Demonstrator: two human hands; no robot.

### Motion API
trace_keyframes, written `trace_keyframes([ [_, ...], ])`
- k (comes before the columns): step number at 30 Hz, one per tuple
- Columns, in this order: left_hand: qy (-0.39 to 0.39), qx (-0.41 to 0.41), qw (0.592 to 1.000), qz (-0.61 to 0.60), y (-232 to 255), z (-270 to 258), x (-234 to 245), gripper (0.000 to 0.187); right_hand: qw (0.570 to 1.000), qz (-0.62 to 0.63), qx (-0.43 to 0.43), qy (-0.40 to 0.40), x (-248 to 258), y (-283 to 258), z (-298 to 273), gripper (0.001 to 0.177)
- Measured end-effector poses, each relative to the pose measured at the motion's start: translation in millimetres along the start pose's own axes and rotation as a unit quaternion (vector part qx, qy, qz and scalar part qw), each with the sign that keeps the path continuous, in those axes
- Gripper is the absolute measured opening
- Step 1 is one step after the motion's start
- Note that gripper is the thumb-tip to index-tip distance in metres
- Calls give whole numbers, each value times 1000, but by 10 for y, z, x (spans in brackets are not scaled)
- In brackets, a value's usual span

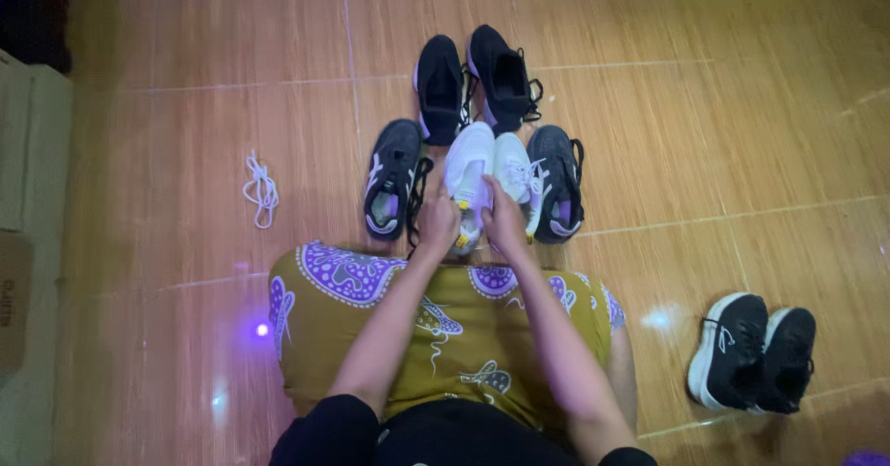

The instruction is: The person sits on the floor and unlaces a white sneaker, then re-laces it by threading the laces through the eyelets and tying a knot. They repeat the process on a second white sneaker and then begin unlacing a black sneaker.

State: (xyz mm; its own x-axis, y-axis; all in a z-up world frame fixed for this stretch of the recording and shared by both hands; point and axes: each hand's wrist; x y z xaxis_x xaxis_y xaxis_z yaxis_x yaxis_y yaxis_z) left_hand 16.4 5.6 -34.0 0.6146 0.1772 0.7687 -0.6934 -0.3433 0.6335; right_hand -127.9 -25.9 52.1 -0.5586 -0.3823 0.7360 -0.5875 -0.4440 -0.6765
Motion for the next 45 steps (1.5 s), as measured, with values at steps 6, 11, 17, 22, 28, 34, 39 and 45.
trace_keyframes([
  [6, -69, -26, 997, 8, -334, 59, -307, 34, 987, -150, -24, -48, -250, 349, 31, 59],
  [11, -85, -36, 996, 20, -265, 20, -191, 39, 929, -359, 56, -73, -316, 339, 208, 29],
  [17, -89, -30, 996, 9, -190, -51, -146, 42, 840, -493, 220, -53, -317, 282, 385, 17],
  [22, -76, 3, 997, -13, -174, -56, -182, 43, 980, -151, 126, 10, -168, 465, 210, 22],
  [28, -61, -54, 997, 13, 7, -141, 117, 51, 986, -89, 126, 58, -84, 358, 97, 30],
  [34, 16, 123, 989, -84, -833, 7, 1264, 65, 988, -81, 95, 92, 174, 141, -233, 45],
  [39, 105, 236, 960, 107, -2096, 220, 2025, 80, 966, -178, 170, 76, 183, 0, -227, 56],
  [45, -31, 366, 926, 89, -2748, 117, 1857, 72, 968, -194, 161, -4, -51, 45, -4, 29],
])
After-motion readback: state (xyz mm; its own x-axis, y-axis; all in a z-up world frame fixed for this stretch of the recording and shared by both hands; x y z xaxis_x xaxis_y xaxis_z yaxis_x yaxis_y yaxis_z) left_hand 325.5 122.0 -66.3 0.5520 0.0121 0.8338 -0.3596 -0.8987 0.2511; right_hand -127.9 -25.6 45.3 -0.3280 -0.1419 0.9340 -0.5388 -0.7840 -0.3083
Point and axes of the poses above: each hand's wrist, its own z-axis towards the middle knuckle, its own x-axis out of the back of the hand, y = z × x, and after that the axes turned 12 degrees about -y, right-handed
